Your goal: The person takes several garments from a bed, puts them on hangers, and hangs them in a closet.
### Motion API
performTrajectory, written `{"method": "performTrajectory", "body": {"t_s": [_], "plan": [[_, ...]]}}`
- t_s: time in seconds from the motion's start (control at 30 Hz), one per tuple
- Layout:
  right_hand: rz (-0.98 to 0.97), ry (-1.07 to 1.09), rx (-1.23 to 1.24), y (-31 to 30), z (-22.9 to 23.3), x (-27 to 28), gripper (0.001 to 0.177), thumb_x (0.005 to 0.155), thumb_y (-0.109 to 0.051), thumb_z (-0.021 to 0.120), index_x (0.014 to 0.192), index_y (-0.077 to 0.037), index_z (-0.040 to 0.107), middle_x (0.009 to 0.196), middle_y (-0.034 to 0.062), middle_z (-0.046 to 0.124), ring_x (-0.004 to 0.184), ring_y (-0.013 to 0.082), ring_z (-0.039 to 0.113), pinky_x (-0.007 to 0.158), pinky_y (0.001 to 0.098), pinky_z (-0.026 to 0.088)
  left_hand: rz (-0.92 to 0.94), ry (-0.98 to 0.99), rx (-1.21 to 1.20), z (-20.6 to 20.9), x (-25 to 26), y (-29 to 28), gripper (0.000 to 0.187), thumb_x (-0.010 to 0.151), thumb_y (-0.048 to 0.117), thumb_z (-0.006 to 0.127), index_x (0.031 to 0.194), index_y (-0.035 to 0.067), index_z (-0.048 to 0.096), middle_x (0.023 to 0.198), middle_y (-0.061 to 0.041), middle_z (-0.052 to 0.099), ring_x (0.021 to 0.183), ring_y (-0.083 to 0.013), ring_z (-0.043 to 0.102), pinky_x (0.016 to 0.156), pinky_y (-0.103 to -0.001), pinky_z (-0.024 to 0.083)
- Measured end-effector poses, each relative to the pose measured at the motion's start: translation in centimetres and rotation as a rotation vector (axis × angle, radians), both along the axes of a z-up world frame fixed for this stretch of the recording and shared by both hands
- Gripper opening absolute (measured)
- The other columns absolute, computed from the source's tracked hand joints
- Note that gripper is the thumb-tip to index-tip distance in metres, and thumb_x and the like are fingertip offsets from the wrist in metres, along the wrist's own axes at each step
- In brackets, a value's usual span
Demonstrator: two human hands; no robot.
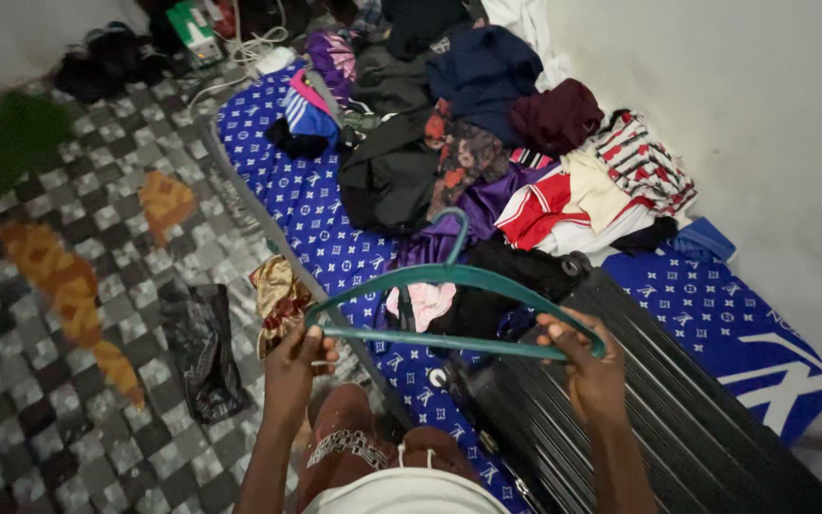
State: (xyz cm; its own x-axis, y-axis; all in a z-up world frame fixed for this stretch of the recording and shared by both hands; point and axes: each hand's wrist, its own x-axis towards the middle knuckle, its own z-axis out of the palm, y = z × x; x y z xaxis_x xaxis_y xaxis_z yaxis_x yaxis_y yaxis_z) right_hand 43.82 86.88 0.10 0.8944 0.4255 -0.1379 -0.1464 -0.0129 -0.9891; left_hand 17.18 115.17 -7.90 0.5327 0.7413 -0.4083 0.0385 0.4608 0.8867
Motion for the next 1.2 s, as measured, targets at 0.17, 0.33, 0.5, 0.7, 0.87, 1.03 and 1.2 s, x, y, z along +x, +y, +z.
{"method": "performTrajectory", "body": {"t_s": [0.17,0.33,0.5,0.7,0.87,1.03,1.2], "plan": [[-0.109,-0.013,-0.066,3.7,-1.0,2.0,0.036,0.093,-0.013,0.070,0.124,0.004,0.063,0.108,0.0192,0.075,0.084,0.0228,0.071,0.065,0.0378,0.056,-0.022,0.031,-0.024,0.3,6.6,6.8,0.040,0.099,0.030,0.061,0.132,0.007,0.066,0.086,-0.003,0.069,0.073,-0.0131,0.065,0.063,-0.030,0.055],[-0.215,0.062,-0.070,7.4,-2.3,3.3,0.045,0.088,-0.019,0.070,0.128,-0.001,0.061,0.113,0.0153,0.075,0.089,0.0227,0.073,0.063,0.0390,0.058,-0.110,0.043,-0.042,-0.4,13.8,14.3,0.045,0.098,0.031,0.060,0.139,0.012,0.061,0.085,-0.004,0.069,0.072,-0.0137,0.067,0.064,-0.030,0.057],[-0.369,0.144,-0.231,14.3,-1.7,2.2,0.044,0.092,-0.021,0.070,0.130,0.000,0.064,0.115,0.0163,0.074,0.092,0.0222,0.071,0.068,0.0385,0.058,-0.344,-0.051,-0.005,-0.4,19.5,22.3,0.052,0.099,0.025,0.062,0.147,0.007,0.052,0.091,-0.004,0.066,0.074,-0.0144,0.067,0.061,-0.032,0.057],[-0.324,0.354,-0.254,22.6,-2.5,2.1,0.046,0.090,-0.019,0.068,0.131,0.000,0.061,0.113,0.0143,0.077,0.083,0.0228,0.071,0.062,0.0366,0.056,-0.484,-0.074,0.027,-1.5,26.4,32.0,0.065,0.097,0.022,0.062,0.156,0.014,0.037,0.091,-0.005,0.066,0.075,-0.0138,0.069,0.061,-0.029,0.059],[-0.185,0.566,-0.289,25.9,-3.6,4.0,0.047,0.090,-0.020,0.071,0.131,0.003,0.066,0.095,0.0260,0.075,0.077,0.0263,0.073,0.062,0.0383,0.059,-0.534,-0.085,0.057,-4.2,32.4,36.7,0.062,0.098,0.020,0.064,0.155,0.011,0.042,0.096,-0.002,0.065,0.076,-0.0124,0.068,0.061,-0.028,0.056],[-0.077,0.750,-0.320,28.3,-2.9,8.0,0.053,0.085,-0.026,0.074,0.132,-0.001,0.065,0.098,0.0139,0.079,0.080,0.0219,0.076,0.066,0.0381,0.060,-0.666,-0.174,0.042,-8.9,38.6,38.1,0.066,0.097,0.019,0.066,0.157,0.014,0.039,0.097,-0.001,0.065,0.077,-0.0093,0.066,0.063,-0.024,0.055],[-0.188,0.676,-0.382,32.6,-4.4,11.8,0.049,0.094,-0.032,0.066,0.133,-0.003,0.064,0.081,0.0191,0.074,0.066,0.0269,0.069,0.060,0.0409,0.056,-0.853,-0.143,0.881,-18.1,46.6,41.7,0.046,0.110,0.033,0.068,0.151,0.013,0.058,0.129,-0.013,0.073,0.117,-0.0267,0.072,0.098,-0.039,0.056]]}}
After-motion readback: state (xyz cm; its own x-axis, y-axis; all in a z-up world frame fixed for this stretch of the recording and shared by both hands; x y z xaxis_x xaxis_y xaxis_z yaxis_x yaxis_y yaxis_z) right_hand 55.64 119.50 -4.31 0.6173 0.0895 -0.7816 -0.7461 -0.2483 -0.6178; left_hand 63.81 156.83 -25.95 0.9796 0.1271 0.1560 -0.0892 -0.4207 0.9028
